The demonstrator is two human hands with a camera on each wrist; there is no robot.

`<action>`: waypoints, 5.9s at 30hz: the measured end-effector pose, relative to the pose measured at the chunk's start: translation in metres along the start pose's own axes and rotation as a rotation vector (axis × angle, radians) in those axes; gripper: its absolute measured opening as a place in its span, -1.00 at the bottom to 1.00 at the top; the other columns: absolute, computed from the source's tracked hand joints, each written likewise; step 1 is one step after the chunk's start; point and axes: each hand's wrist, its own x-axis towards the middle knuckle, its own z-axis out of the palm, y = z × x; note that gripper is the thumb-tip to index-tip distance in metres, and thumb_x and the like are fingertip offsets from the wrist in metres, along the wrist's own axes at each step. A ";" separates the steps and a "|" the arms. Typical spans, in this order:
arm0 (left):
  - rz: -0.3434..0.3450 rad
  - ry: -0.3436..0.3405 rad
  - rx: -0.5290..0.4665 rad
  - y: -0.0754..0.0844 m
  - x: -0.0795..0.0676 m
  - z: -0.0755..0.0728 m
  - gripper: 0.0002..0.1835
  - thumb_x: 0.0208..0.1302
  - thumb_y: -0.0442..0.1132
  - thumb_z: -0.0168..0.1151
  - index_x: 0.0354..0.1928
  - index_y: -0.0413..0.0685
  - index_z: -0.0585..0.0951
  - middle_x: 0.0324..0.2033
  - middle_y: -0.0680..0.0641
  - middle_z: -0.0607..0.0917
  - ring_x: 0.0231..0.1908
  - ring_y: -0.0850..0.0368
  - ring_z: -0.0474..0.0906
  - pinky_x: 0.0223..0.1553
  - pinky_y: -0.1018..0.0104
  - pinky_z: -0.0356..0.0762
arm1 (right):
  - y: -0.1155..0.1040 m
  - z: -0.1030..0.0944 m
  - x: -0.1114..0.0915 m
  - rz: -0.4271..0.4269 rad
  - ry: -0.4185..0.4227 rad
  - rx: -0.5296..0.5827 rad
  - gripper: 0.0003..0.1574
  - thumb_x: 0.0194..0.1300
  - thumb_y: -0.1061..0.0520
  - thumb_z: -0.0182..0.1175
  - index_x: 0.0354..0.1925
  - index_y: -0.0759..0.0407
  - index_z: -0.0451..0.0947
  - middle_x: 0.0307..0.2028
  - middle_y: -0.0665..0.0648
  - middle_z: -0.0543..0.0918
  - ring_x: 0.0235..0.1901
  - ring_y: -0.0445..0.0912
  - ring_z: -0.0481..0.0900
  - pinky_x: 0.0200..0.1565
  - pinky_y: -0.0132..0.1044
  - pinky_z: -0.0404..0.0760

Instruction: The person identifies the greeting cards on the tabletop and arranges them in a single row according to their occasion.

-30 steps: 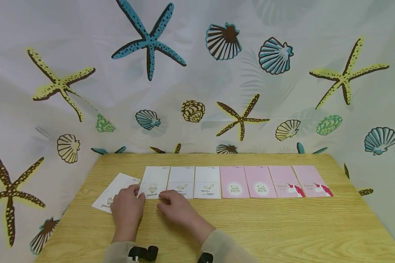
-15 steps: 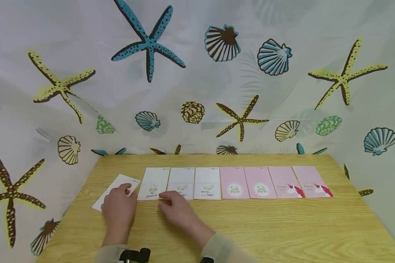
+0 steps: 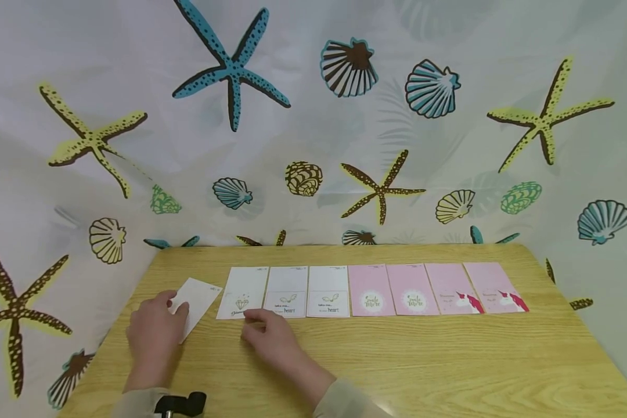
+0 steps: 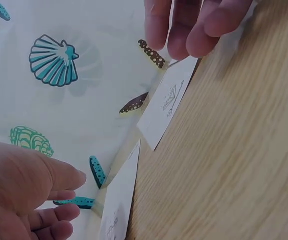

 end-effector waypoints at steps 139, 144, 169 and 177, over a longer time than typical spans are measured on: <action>-0.158 -0.024 -0.092 -0.009 0.022 0.026 -0.53 0.51 -0.24 0.17 0.28 -0.48 0.54 0.08 -0.49 0.66 0.09 -0.61 0.52 0.08 -0.43 0.48 | -0.014 0.044 0.038 0.003 -0.336 -0.289 -0.24 0.58 -0.04 0.29 0.60 0.17 0.45 0.61 0.04 0.41 0.61 -0.12 0.28 0.53 -0.31 0.26; -0.140 -0.010 -0.088 -0.003 0.017 0.023 -0.54 0.53 -0.25 0.15 0.28 -0.49 0.54 0.06 -0.50 0.66 0.08 -0.61 0.54 0.07 -0.43 0.49 | -0.015 0.044 0.038 0.009 -0.339 -0.290 -0.24 0.58 -0.04 0.28 0.60 0.15 0.45 0.62 0.03 0.40 0.62 -0.12 0.27 0.54 -0.32 0.25; -0.126 -0.023 -0.081 -0.003 0.016 0.021 -0.55 0.59 -0.25 0.15 0.31 -0.50 0.56 0.15 -0.53 0.65 0.14 -0.58 0.53 0.18 -0.42 0.47 | -0.015 0.044 0.036 -0.005 -0.340 -0.271 -0.24 0.58 -0.02 0.27 0.60 0.17 0.45 0.63 0.03 0.38 0.63 -0.11 0.25 0.55 -0.29 0.25; -0.132 -0.034 -0.112 -0.003 0.019 0.024 -0.50 0.65 -0.20 0.15 0.37 -0.51 0.53 0.20 -0.55 0.63 0.20 -0.58 0.52 0.25 -0.42 0.44 | -0.016 0.038 0.033 -0.010 -0.318 -0.228 -0.20 0.60 -0.03 0.29 0.63 0.18 0.40 0.62 0.03 0.39 0.62 -0.13 0.24 0.55 -0.29 0.24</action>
